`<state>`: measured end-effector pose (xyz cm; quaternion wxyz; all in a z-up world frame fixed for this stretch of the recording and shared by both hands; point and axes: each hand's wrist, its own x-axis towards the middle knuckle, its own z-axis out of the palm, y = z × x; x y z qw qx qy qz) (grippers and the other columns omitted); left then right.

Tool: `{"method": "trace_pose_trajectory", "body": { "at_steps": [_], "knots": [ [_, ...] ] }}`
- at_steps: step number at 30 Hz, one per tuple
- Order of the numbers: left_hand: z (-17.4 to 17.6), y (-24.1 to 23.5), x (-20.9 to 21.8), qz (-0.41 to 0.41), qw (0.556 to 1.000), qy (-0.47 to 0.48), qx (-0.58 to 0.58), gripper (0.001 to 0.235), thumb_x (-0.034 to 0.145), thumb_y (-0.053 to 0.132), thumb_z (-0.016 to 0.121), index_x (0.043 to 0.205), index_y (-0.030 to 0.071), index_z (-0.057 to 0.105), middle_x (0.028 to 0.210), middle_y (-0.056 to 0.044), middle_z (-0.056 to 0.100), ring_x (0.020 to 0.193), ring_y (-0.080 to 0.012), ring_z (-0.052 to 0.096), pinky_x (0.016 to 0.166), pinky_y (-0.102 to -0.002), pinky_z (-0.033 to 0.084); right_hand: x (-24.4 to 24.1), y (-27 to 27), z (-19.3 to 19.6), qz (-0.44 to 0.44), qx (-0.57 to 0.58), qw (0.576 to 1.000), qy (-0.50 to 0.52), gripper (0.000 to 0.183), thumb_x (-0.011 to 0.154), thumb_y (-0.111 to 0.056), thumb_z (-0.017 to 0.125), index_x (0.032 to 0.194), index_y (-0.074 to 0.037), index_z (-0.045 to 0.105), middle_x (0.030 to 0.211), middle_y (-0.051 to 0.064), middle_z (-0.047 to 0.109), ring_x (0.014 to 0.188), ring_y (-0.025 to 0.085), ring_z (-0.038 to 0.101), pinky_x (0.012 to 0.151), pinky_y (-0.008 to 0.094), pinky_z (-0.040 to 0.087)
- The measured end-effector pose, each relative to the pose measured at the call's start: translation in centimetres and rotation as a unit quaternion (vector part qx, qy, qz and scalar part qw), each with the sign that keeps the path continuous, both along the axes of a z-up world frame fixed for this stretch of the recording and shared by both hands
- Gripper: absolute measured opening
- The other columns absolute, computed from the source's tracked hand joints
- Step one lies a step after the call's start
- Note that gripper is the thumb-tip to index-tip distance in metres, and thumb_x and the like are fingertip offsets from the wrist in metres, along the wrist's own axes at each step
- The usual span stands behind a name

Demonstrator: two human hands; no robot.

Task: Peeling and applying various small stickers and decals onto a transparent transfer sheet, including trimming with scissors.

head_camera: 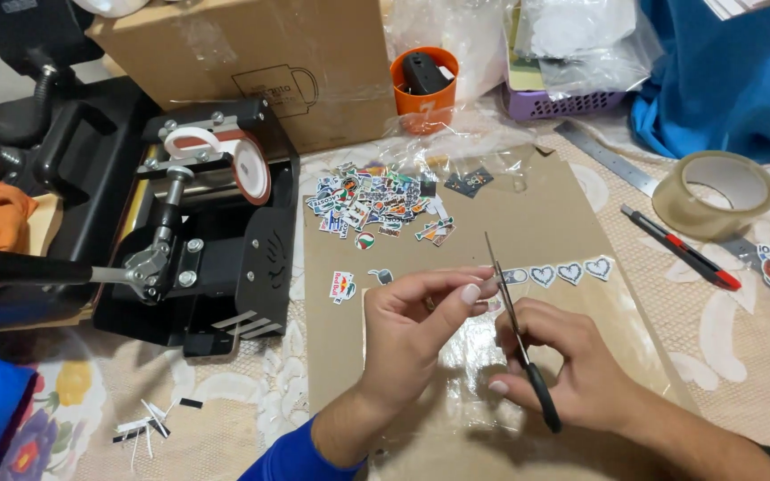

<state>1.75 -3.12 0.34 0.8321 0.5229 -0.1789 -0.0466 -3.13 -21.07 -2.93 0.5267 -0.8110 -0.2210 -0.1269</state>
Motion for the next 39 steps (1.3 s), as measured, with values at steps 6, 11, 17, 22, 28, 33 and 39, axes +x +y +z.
{"method": "trace_pose_trajectory", "body": {
  "at_steps": [6, 11, 17, 22, 28, 33, 39],
  "knots": [
    [-1.0, -0.2, 0.3, -0.013, 0.999, 0.026, 0.016, 0.016, 0.088, 0.009, 0.072, 0.098, -0.004, 0.074, 0.101, -0.022, 0.076, 0.087, -0.0263, 0.076, 0.075, -0.035, 0.068, 0.1, 0.2, -0.1, -0.02, -0.008, 0.999, -0.032, 0.027, 0.079, -0.028, 0.079, 0.078, -0.01, 0.06, 0.07, 0.001, 0.058, 0.063, 0.014, 0.054, 0.061, 0.025, 0.047],
    [-1.8, -0.4, 0.3, -0.036, 0.999, 0.038, 0.01, 0.014, 0.089, 0.006, 0.072, 0.099, -0.004, 0.074, 0.097, -0.019, 0.076, 0.087, -0.0265, 0.076, 0.073, -0.037, 0.068, 0.0, 0.2, -0.6, -0.032, -0.005, 0.999, -0.034, 0.026, 0.078, -0.027, 0.08, 0.082, -0.009, 0.063, 0.072, 0.001, 0.06, 0.063, 0.013, 0.054, 0.057, 0.024, 0.049],
    [-2.2, -0.6, 0.3, -0.045, 0.998, 0.034, 0.01, 0.011, 0.09, 0.004, 0.071, 0.099, -0.002, 0.075, 0.095, -0.019, 0.076, 0.088, -0.0247, 0.075, 0.072, -0.035, 0.068, 0.1, 0.2, -0.9, -0.051, 0.002, 0.998, -0.026, 0.025, 0.074, -0.024, 0.084, 0.086, -0.008, 0.069, 0.072, 0.001, 0.063, 0.063, 0.012, 0.057, 0.056, 0.022, 0.051],
    [-2.1, -0.6, 0.5, -0.043, 0.998, 0.045, 0.033, 0.012, 0.089, 0.006, 0.071, 0.097, -0.002, 0.075, 0.095, -0.017, 0.076, 0.087, -0.0235, 0.075, 0.073, -0.034, 0.067, 0.2, 0.2, -1.1, -0.063, 0.01, 0.998, -0.015, 0.023, 0.073, -0.022, 0.085, 0.083, -0.007, 0.07, 0.071, 0.002, 0.063, 0.062, 0.012, 0.057, 0.056, 0.022, 0.05],
    [-2.2, -0.6, 0.6, -0.045, 0.997, 0.044, 0.036, 0.013, 0.089, 0.008, 0.072, 0.097, -0.003, 0.075, 0.094, -0.017, 0.076, 0.087, -0.0235, 0.075, 0.072, -0.033, 0.067, 0.3, 0.2, -1.0, -0.066, 0.001, 0.998, -0.015, 0.026, 0.076, -0.023, 0.083, 0.07, -0.008, 0.062, 0.066, 0.001, 0.06, 0.057, 0.011, 0.052, 0.054, 0.022, 0.046],
    [-2.1, -0.6, 0.6, -0.044, 0.997, 0.045, 0.034, 0.013, 0.09, 0.008, 0.071, 0.097, -0.003, 0.074, 0.091, -0.018, 0.076, 0.086, -0.0248, 0.075, 0.072, -0.035, 0.067, 0.3, 0.1, -1.5, -0.08, -0.005, 0.997, -0.017, 0.025, 0.077, -0.02, 0.081, 0.068, -0.009, 0.061, 0.064, 0.001, 0.057, 0.054, 0.011, 0.049, 0.051, 0.022, 0.042],
    [-0.9, -0.5, 0.4, 0.027, 0.993, -0.053, 0.1, 0.018, 0.096, 0.011, 0.061, 0.103, -0.002, 0.072, 0.1, -0.017, 0.075, 0.093, -0.0256, 0.075, 0.08, -0.033, 0.066, 0.7, 0.1, -1.6, -0.141, -0.021, 0.99, -0.019, 0.023, 0.075, -0.02, 0.084, 0.071, -0.009, 0.063, 0.067, 0.0, 0.06, 0.058, 0.011, 0.051, 0.053, 0.022, 0.045]
  ]
}}
